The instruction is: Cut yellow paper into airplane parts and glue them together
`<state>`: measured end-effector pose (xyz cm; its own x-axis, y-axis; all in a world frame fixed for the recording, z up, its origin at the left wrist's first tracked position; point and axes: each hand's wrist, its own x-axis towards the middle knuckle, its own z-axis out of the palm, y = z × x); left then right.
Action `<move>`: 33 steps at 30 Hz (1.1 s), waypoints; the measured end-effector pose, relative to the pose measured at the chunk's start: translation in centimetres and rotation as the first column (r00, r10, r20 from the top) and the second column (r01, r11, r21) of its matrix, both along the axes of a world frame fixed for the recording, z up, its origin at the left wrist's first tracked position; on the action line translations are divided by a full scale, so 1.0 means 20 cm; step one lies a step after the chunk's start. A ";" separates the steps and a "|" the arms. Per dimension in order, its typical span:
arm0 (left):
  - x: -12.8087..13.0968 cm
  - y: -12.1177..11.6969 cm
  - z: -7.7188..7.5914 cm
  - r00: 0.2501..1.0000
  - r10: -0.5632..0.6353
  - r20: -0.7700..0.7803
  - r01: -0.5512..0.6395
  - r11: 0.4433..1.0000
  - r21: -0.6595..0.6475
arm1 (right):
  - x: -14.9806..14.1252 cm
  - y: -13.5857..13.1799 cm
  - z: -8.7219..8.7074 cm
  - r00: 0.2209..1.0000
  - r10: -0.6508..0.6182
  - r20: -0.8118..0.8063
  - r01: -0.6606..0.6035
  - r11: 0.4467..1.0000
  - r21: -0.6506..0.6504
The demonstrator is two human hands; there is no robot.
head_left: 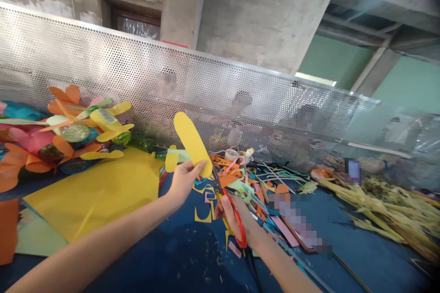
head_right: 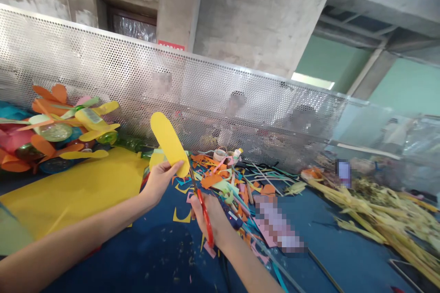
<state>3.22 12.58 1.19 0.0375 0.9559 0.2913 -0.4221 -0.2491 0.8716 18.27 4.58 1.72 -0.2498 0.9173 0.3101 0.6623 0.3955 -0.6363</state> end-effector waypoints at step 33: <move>-0.14 -0.08 -0.19 0.920 -0.365 -0.146 0.322 0.912 -0.253 | 0.03 0.38 -0.06 0.865 -0.384 0.323 0.417 0.908 -0.036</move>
